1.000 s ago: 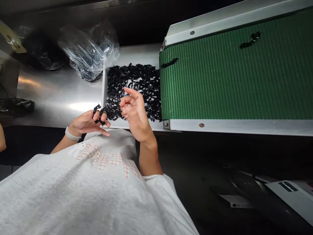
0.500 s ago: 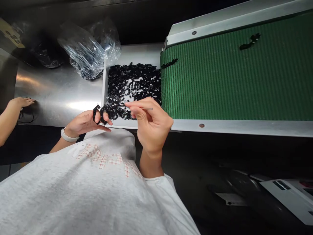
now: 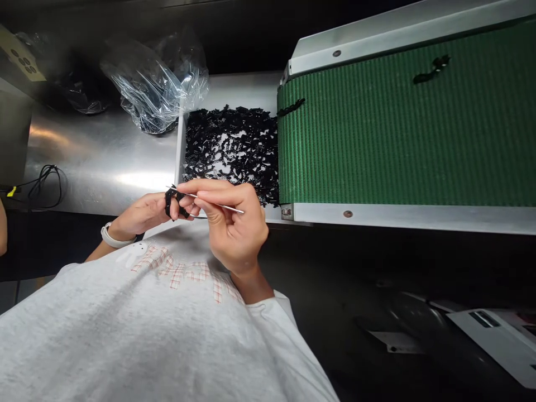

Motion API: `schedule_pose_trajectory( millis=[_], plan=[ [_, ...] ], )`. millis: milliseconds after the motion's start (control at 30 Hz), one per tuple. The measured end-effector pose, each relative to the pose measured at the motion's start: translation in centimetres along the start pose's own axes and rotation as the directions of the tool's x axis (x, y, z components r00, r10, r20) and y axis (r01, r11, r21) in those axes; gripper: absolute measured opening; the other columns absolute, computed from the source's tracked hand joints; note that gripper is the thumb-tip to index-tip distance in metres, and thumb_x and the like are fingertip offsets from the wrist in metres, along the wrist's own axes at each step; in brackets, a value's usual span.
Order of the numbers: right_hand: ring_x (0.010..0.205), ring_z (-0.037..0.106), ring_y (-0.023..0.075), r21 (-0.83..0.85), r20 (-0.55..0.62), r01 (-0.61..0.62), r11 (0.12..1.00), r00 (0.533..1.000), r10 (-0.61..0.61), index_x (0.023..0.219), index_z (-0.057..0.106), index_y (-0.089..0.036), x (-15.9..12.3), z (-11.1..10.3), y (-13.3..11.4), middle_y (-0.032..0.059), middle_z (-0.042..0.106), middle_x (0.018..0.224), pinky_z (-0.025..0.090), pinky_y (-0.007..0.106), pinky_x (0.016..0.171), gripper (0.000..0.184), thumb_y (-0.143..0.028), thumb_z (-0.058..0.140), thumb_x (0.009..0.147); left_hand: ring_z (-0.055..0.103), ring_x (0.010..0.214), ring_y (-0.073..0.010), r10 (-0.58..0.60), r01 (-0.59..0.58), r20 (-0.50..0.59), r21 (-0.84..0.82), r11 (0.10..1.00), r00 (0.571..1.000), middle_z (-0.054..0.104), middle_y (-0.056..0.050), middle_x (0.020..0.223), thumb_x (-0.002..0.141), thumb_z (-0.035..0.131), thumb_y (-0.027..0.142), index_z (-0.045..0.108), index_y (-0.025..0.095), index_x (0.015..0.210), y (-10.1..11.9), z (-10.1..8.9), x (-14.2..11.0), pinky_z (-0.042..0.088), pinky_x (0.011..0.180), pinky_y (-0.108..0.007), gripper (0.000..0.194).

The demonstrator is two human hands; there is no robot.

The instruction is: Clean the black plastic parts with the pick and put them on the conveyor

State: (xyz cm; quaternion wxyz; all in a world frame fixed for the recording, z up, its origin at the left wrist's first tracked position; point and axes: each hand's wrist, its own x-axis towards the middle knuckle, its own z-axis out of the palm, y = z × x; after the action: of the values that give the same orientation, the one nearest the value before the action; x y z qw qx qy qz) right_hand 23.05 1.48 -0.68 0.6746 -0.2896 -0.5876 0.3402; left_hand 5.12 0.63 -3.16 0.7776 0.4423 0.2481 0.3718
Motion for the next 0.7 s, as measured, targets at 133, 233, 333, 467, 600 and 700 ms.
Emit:
schedule_pose_trajectory(
  millis=[133,233,333,467,600,700],
  plan=[
    [0.06,0.069,0.0117,0.001,-0.094,0.068,0.998,0.993,-0.068,0.103,0.071,-0.029,0.2,0.8,-0.3,-0.0037,0.078,0.083,0.054,0.026,0.044,0.013,-0.019,0.07,0.095,0.065,0.12,-0.0254,0.015,-0.015,-0.04,0.003,1.0,0.999,0.073,-0.011,0.109,0.096,0.056,0.059,0.072,0.02,0.085,0.4,1.0,0.1,0.046,0.108,-0.042,0.043],
    [0.057,0.067,0.0135,-0.033,-0.151,0.085,0.996,0.984,-0.089,0.099,0.071,-0.033,0.2,1.1,-0.4,-0.0044,0.075,0.077,0.05,0.028,0.038,0.01,-0.025,0.072,0.093,0.065,0.12,-0.0258,0.055,-0.053,-0.042,0.026,0.998,0.998,0.074,-0.01,0.108,0.097,0.054,0.058,0.07,0.02,0.084,0.7,1.8,0.1,0.046,0.108,-0.043,0.044],
    [0.052,0.064,0.0137,-0.082,-0.155,0.121,0.989,0.979,-0.132,0.098,0.069,-0.037,-0.1,1.2,-0.3,-0.005,0.072,0.074,0.049,0.03,0.037,0.006,-0.033,0.071,0.094,0.064,0.121,-0.0259,0.074,-0.07,-0.047,0.07,0.995,0.996,0.073,-0.01,0.111,0.099,0.05,0.059,0.069,0.02,0.084,0.8,2.4,-0.2,0.047,0.105,-0.042,0.045],
    [0.048,0.062,0.0166,-0.159,-0.15,0.122,0.98,0.978,-0.146,0.099,0.064,-0.038,-0.4,1.2,-0.2,-0.0041,0.069,0.072,0.052,0.036,0.04,0.004,-0.04,0.066,0.096,0.064,0.121,-0.027,0.068,-0.06,-0.077,0.1,0.993,0.995,0.073,-0.01,0.11,0.098,0.048,0.061,0.066,0.021,0.08,0.6,2.7,-0.5,0.046,0.106,-0.043,0.047],
    [0.047,0.06,0.0186,-0.218,-0.124,0.103,0.971,0.983,-0.132,0.094,0.06,-0.038,-0.7,1.2,-0.1,-0.0035,0.065,0.068,0.053,0.039,0.042,0.007,-0.044,0.062,0.097,0.063,0.122,-0.0281,0.055,-0.044,-0.115,0.097,0.994,0.992,0.073,-0.01,0.108,0.096,0.05,0.063,0.065,0.021,0.078,0.5,2.8,-0.6,0.044,0.108,-0.044,0.048],
    [0.047,0.06,0.0178,-0.212,-0.135,0.104,0.972,0.982,-0.134,0.091,0.059,-0.037,-0.7,1.2,-0.1,-0.0038,0.063,0.067,0.053,0.038,0.043,0.011,-0.045,0.063,0.097,0.062,0.122,-0.028,0.053,-0.041,-0.116,0.104,0.994,0.992,0.072,-0.01,0.108,0.095,0.052,0.064,0.064,0.021,0.077,0.5,2.7,-0.6,0.044,0.109,-0.044,0.048]
  ],
)
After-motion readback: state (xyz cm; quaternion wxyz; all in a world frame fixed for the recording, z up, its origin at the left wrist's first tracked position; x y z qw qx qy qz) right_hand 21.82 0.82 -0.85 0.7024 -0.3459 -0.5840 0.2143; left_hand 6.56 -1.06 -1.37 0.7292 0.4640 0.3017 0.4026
